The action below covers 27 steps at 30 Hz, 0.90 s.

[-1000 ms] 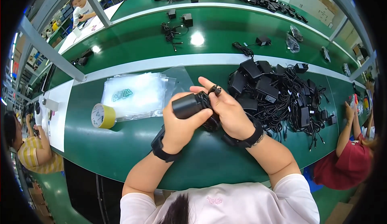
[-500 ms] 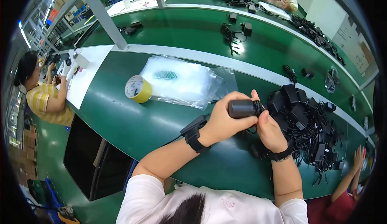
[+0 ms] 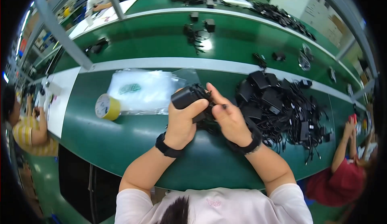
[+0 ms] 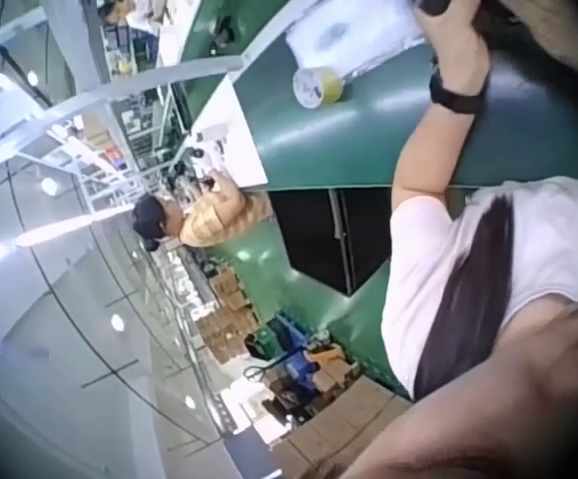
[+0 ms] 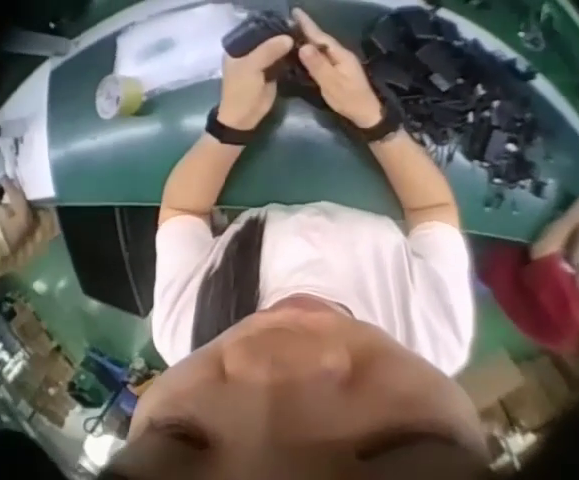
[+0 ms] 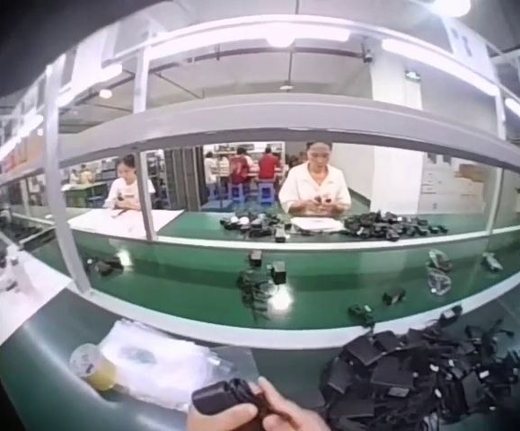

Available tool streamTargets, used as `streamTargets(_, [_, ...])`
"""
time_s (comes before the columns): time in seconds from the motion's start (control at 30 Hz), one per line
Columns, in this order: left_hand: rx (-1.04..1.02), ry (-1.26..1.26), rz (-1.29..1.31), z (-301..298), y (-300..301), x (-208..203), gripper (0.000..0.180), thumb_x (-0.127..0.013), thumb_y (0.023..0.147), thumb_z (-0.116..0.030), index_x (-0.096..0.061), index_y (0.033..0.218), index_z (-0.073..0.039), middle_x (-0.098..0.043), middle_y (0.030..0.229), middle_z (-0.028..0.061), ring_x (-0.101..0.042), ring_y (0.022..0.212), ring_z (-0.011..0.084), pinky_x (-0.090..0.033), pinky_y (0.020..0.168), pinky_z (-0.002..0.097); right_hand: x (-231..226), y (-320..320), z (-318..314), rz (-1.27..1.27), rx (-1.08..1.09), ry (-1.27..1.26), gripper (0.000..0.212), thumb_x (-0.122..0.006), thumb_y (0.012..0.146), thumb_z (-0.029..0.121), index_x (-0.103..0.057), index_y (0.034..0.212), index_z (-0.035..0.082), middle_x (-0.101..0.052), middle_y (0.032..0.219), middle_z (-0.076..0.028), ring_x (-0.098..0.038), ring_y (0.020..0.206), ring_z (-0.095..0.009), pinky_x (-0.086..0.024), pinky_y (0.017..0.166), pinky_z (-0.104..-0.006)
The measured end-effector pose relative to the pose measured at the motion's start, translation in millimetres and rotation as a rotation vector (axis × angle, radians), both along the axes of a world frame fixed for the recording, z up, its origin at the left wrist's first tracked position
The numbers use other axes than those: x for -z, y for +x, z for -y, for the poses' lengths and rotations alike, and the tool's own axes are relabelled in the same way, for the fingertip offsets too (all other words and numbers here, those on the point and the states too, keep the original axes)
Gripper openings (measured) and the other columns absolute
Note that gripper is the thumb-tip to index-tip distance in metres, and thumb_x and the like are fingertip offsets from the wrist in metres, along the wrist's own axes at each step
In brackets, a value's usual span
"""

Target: The person picks up a power adapter and its cord, wraps the cord around the adapter, and places the unit into a plastic bag, repeating the process for a second unit.

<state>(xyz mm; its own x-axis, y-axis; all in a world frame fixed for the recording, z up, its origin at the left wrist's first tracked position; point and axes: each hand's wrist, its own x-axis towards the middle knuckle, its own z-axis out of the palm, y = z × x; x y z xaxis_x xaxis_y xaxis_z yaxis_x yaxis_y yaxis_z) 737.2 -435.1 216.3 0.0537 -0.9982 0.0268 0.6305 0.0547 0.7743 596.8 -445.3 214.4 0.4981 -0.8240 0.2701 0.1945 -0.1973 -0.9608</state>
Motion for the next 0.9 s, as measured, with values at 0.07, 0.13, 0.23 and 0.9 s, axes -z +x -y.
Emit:
streamTargets(0.07, [0.054, -0.012, -0.032, -0.7, -1.8, -2.2, 0.024, -0.063, 0.073, 0.002, -0.053, 0.094, -0.002, -0.06, 0.091, 0.0054, -0.058, 0.083, 0.0138, -0.047, 0.077, 0.027, 3.1, 1.6, -1.5, -0.126, 0.055, -0.212, 0.065, -0.041, 0.094, 0.034, -0.014, 0.139, -0.004, -0.031, 0.139, -0.016, -0.03, 0.128, -0.022, -0.019, 0.105, -0.0308])
streamTargets(0.13, [0.146, -0.039, -0.04, 4.1, 2.2, 4.2, 0.028, -0.064, 0.073, 0.002, -0.051, 0.098, -0.002, -0.06, 0.092, 0.0057, -0.058, 0.084, 0.0146, -0.047, 0.078, 0.0278, 2.0, -2.8, -3.6, -0.094, 0.058, -0.258, 0.067, -0.041, 0.093, 0.039, -0.016, 0.139, -0.003, -0.03, 0.14, -0.017, -0.028, 0.129, -0.022, -0.019, 0.105, -0.0313])
streamTargets(0.23, [0.15, -0.097, 0.051, -0.6, -1.3, 7.7, 0.031, -0.065, 0.072, 0.0, -0.05, 0.099, -0.002, -0.06, 0.093, 0.0062, -0.058, 0.085, 0.0152, -0.047, 0.079, 0.0287, -11.2, -22.0, 9.4, -0.035, -0.157, 0.098, 0.065, -0.042, 0.093, 0.039, -0.02, 0.138, -0.002, -0.029, 0.141, -0.016, -0.028, 0.129, -0.022, -0.019, 0.105, -0.0314])
streamTargets(0.9, [0.148, 0.085, -0.236, -8.7, -13.7, 4.7, 0.024, -0.061, 0.078, -0.005, -0.054, 0.101, -0.005, -0.06, 0.096, 0.0047, -0.057, 0.09, 0.0161, -0.045, 0.084, 0.0315, 8.3, -11.5, -9.6, -0.237, 0.379, -0.53, 0.04, -0.036, 0.096, 0.02, -0.043, 0.127, -0.004, -0.043, 0.13, -0.013, -0.042, 0.116, -0.019, -0.03, 0.099, -0.0296])
